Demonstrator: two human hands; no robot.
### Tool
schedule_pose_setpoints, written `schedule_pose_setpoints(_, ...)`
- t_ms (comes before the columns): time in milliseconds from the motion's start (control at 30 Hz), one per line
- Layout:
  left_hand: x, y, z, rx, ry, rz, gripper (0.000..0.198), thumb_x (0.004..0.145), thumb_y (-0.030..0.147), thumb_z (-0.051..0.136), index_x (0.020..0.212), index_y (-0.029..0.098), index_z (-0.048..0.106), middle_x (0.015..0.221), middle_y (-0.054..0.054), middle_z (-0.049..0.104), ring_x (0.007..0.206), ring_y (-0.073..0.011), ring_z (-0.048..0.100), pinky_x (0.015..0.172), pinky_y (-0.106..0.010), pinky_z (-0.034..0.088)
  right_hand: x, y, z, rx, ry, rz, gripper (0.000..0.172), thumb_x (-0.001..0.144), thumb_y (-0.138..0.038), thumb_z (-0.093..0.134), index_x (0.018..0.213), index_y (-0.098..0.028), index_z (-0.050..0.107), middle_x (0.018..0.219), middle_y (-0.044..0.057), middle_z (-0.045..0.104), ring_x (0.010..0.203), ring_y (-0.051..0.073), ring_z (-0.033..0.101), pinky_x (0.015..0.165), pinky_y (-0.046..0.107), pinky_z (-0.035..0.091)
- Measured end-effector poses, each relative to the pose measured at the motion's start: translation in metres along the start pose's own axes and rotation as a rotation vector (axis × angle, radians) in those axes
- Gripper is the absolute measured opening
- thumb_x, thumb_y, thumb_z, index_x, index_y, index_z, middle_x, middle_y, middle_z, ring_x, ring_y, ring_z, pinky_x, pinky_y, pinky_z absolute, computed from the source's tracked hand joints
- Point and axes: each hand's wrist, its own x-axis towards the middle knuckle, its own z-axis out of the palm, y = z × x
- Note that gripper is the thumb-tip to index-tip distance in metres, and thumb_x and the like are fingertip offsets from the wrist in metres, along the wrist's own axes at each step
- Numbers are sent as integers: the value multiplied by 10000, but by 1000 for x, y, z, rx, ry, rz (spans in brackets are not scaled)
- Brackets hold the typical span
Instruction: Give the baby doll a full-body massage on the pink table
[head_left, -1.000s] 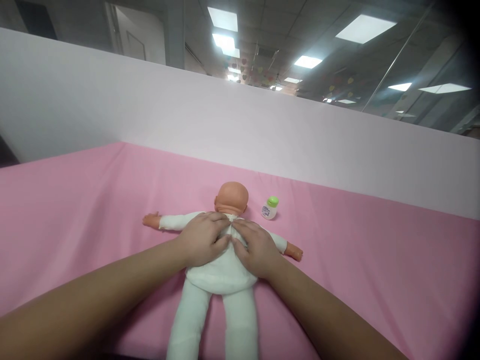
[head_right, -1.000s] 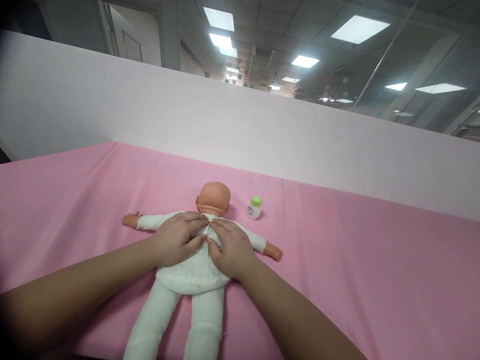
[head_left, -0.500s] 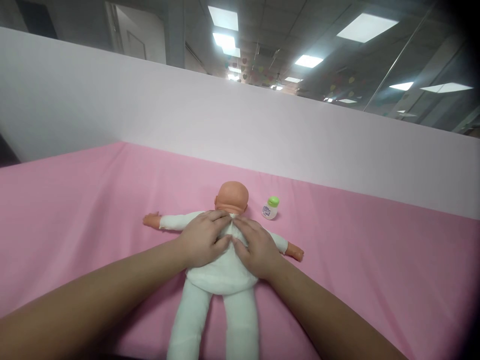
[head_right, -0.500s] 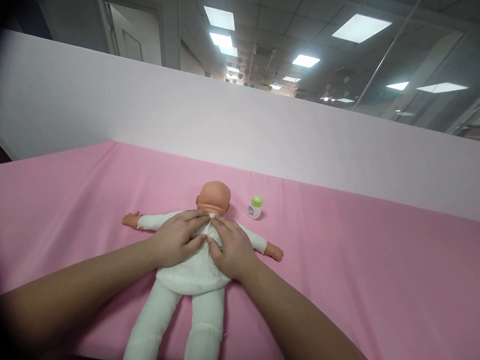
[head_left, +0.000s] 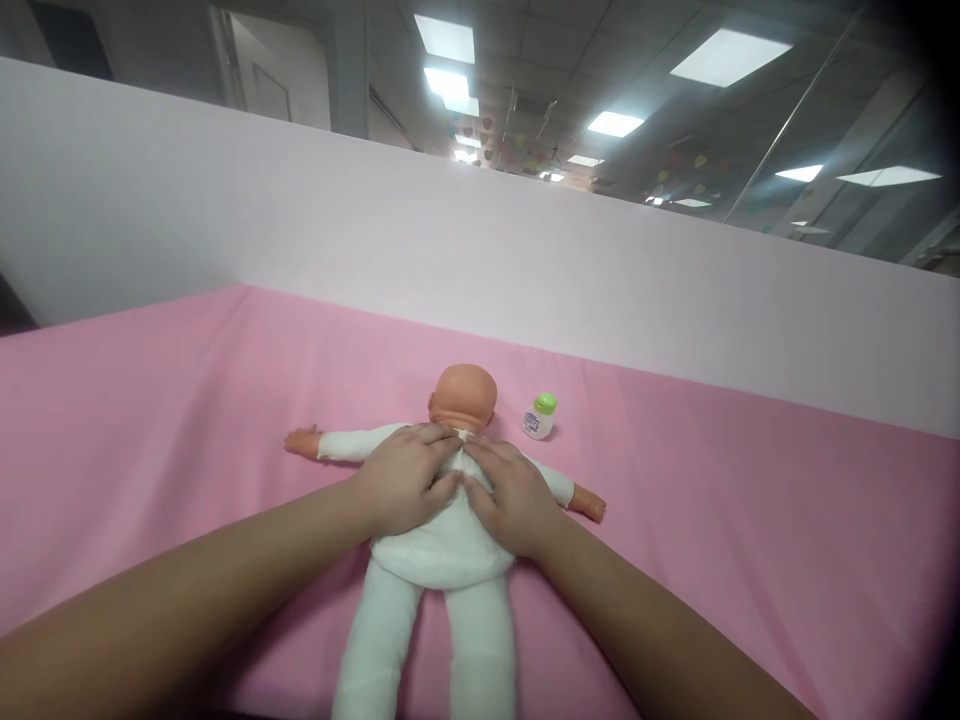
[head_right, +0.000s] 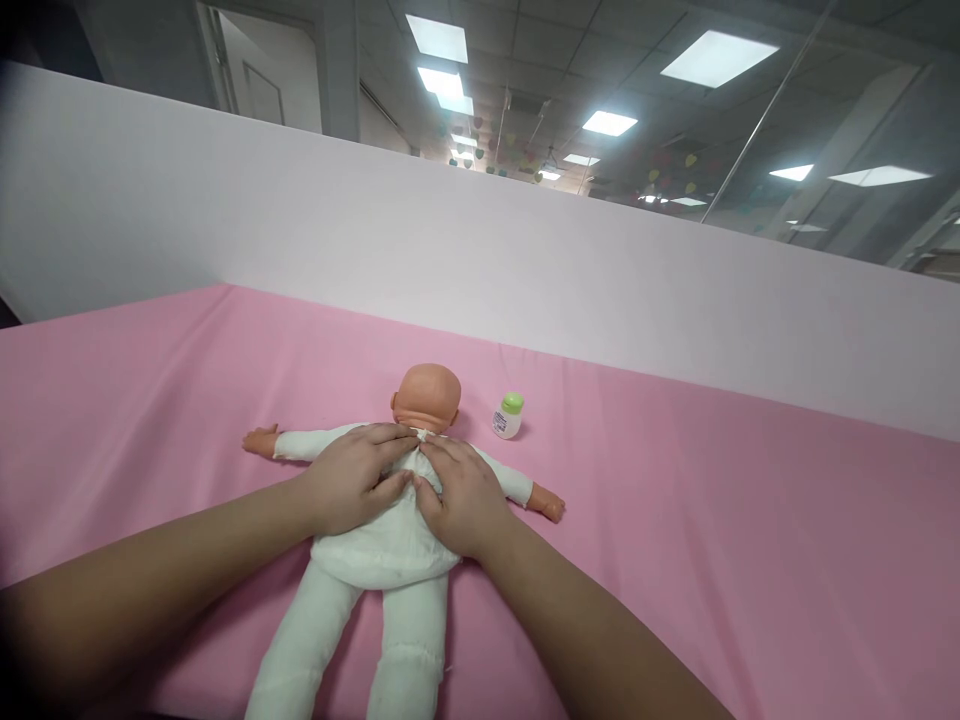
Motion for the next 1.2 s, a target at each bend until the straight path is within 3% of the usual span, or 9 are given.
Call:
schedule_pose_setpoints(267,-1,2,-1,15,4,28,407,955,299,504,1337,179,578,1332,-88,627,1231,-279,563,1052,-470,437,0,0,0,0,5,0,451,966,-302,545,1406,-201,566,1405,103,604,1323,264,533,1145,492,434)
schedule_pose_setpoints(700,3,1,-2,-39,-32,14,264,937,288,527,1163,203,635,1118,-68,676,1078,-279,597,983,-452,444,-2,2,2,-16,24,-1,386,956,-307,553,1322,-200,613,1345,106,633,1261,272,568,1091,485,476)
schedule_pose_setpoints(1200,3,-3,-7,-142,-53,5,298,890,313,613,1179,253,659,1133,-15,704,1063,-254,620,959,-405,459,1,-10,-7,87,-22,10,318,931,-247,568,1235,-240,662,1220,51,700,1128,243,631,1026,428,494)
